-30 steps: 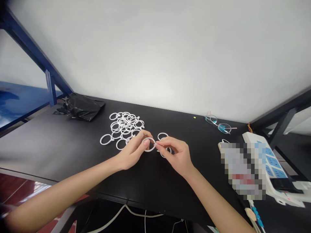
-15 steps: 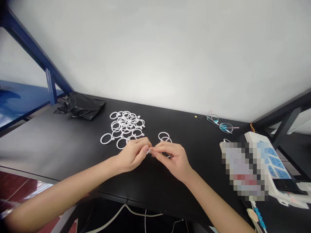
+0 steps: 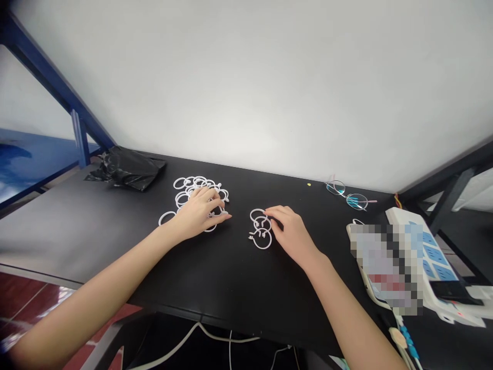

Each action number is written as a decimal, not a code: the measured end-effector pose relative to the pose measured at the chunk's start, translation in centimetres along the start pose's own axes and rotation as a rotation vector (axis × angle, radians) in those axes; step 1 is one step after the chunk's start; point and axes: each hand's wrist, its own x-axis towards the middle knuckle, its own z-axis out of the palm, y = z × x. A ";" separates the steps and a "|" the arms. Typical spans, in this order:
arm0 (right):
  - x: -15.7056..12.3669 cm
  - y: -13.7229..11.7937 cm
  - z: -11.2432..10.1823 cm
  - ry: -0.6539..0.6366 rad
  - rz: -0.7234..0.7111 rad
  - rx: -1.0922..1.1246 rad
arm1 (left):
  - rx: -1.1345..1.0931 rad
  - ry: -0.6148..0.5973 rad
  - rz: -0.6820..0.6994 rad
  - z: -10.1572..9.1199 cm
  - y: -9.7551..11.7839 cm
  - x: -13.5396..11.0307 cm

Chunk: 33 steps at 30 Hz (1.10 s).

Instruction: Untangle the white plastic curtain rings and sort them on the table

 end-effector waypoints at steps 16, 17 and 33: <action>0.2 -0.8 0.2 0.132 0.086 0.085 | -0.110 0.126 0.085 0.1 2.3 -0.2; 0.2 -1.2 0.2 0.172 0.093 0.142 | -0.130 0.134 0.090 0.0 2.4 -0.2; 0.0 -5.5 0.6 -0.049 0.397 0.876 | -0.926 -0.023 -0.151 -1.2 4.8 -0.1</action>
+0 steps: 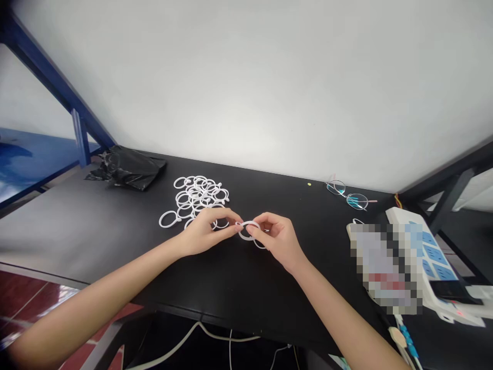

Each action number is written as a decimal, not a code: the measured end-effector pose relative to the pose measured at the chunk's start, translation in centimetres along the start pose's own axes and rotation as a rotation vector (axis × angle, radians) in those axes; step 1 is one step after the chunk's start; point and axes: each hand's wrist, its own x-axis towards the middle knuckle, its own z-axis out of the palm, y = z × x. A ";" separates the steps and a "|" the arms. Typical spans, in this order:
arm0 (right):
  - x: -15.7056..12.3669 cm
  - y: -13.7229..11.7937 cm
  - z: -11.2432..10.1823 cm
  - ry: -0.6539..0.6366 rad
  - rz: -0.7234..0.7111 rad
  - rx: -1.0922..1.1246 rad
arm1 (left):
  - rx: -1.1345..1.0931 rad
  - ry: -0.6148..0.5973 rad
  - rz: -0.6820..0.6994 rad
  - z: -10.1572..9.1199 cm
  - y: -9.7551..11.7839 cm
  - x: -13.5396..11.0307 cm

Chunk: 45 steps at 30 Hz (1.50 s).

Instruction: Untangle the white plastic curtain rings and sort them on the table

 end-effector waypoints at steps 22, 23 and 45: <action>-0.7 1.0 1.1 -0.080 -0.272 -0.186 | -0.210 -0.025 -0.120 0.7 -0.2 0.0; -0.7 1.0 1.1 -0.058 -0.275 -0.185 | -0.194 -0.022 -0.118 0.7 -0.1 0.0; -0.9 1.0 1.0 0.134 -0.263 -0.163 | 0.136 0.004 0.103 0.5 -0.2 -0.1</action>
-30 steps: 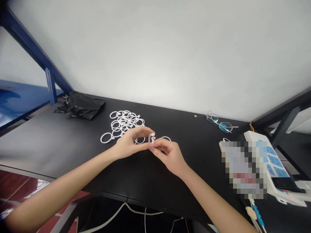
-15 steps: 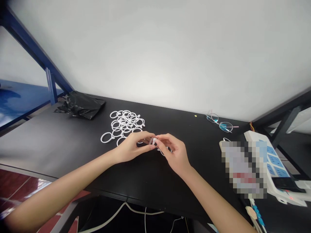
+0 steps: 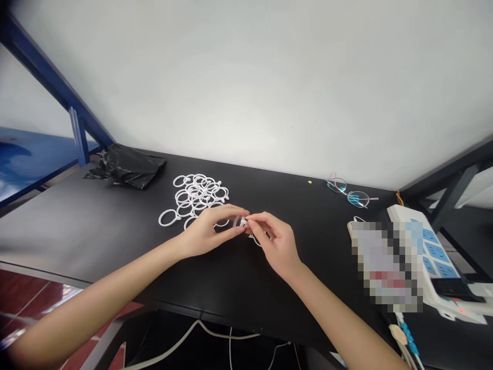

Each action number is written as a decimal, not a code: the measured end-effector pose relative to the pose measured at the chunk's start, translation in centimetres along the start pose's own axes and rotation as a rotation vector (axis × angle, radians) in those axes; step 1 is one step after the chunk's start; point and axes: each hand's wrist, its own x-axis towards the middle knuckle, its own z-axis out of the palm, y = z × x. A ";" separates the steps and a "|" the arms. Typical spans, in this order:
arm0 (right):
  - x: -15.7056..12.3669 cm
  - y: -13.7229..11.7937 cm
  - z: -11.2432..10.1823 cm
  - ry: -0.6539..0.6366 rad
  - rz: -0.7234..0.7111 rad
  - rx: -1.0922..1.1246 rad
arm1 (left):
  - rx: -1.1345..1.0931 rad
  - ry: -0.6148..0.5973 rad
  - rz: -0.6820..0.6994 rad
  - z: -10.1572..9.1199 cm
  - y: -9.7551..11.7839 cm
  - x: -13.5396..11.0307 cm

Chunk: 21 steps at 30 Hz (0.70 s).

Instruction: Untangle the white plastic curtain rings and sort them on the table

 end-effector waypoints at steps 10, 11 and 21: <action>2.6 2.5 -4.3 0.042 0.044 -0.487 | 0.628 0.013 0.005 -0.7 -3.6 -0.3; 2.6 2.7 -4.3 0.031 0.043 -0.526 | 0.636 0.008 -0.005 -0.7 -3.6 -0.3; 2.4 3.4 -3.5 -0.036 0.029 -0.711 | 0.655 0.011 0.041 -0.4 -2.6 -0.3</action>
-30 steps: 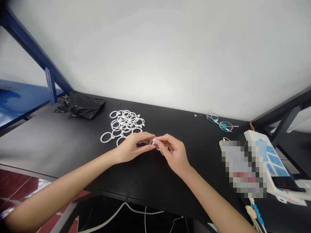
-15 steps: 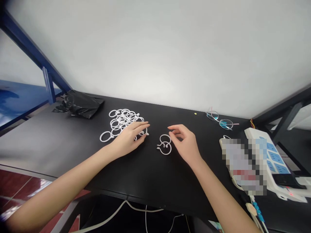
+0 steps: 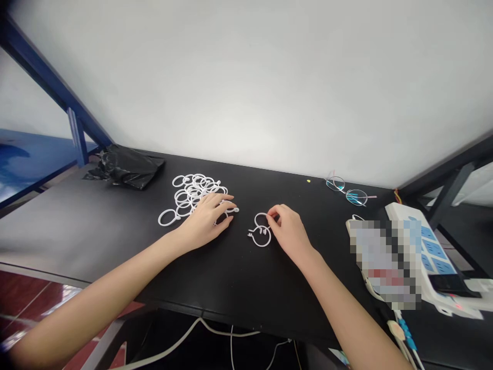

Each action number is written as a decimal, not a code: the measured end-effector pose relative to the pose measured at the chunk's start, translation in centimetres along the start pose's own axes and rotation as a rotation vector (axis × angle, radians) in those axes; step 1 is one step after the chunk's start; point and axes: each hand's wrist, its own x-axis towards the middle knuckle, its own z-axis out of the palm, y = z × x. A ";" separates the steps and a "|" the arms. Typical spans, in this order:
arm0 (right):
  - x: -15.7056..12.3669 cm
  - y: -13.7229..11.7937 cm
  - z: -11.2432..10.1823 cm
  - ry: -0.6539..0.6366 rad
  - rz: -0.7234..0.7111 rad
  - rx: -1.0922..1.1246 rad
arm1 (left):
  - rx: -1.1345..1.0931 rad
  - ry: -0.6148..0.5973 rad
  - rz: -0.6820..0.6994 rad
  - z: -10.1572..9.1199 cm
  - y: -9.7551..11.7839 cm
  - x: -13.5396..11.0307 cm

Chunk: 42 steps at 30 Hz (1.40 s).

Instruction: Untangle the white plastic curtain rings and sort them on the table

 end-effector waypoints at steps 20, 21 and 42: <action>-1.1 -4.3 0.2 0.063 0.307 1.067 | -0.292 0.103 0.078 -0.1 1.7 -0.2; -1.2 -4.6 0.4 -0.019 0.373 1.121 | -0.327 0.098 0.086 -0.1 1.8 -0.2; -2.2 -5.2 0.7 -0.075 0.152 0.827 | -0.396 0.053 0.184 -0.5 2.7 -0.4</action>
